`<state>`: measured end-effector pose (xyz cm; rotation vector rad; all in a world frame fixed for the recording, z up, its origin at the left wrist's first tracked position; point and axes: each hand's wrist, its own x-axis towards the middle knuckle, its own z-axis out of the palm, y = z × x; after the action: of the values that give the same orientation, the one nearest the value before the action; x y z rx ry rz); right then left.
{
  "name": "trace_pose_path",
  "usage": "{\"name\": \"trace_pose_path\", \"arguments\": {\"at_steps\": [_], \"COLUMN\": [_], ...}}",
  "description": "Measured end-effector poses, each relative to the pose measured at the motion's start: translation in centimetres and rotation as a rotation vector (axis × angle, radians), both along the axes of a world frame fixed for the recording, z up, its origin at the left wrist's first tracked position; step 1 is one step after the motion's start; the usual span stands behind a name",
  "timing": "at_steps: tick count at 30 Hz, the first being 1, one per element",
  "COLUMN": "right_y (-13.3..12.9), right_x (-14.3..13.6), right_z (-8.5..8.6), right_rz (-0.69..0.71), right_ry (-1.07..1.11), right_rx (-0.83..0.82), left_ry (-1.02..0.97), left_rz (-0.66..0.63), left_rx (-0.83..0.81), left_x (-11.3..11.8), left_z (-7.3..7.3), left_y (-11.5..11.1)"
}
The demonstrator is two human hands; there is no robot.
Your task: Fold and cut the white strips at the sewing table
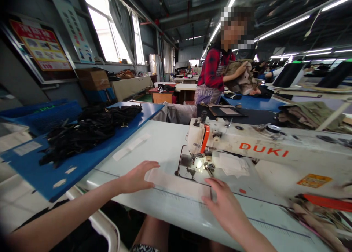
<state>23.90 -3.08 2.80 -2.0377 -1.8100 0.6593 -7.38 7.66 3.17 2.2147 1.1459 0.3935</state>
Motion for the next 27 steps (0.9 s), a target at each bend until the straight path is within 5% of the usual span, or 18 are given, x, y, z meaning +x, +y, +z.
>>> {"name": "trace_pose_path", "arguments": {"at_steps": [5, 27], "right_y": [0.9, 0.3], "right_x": [-1.3, -0.8], "right_z": [0.5, 0.5], "right_rz": [0.166, 0.151], "right_ry": [-0.062, -0.01], "right_rx": [0.002, -0.023], "left_ry": [0.132, 0.133], "left_rz": [-0.221, -0.2], "left_rx": [0.093, 0.073], "left_x": [0.6, -0.1], "left_z": [1.1, 1.5], "left_y": [1.0, -0.6]}}
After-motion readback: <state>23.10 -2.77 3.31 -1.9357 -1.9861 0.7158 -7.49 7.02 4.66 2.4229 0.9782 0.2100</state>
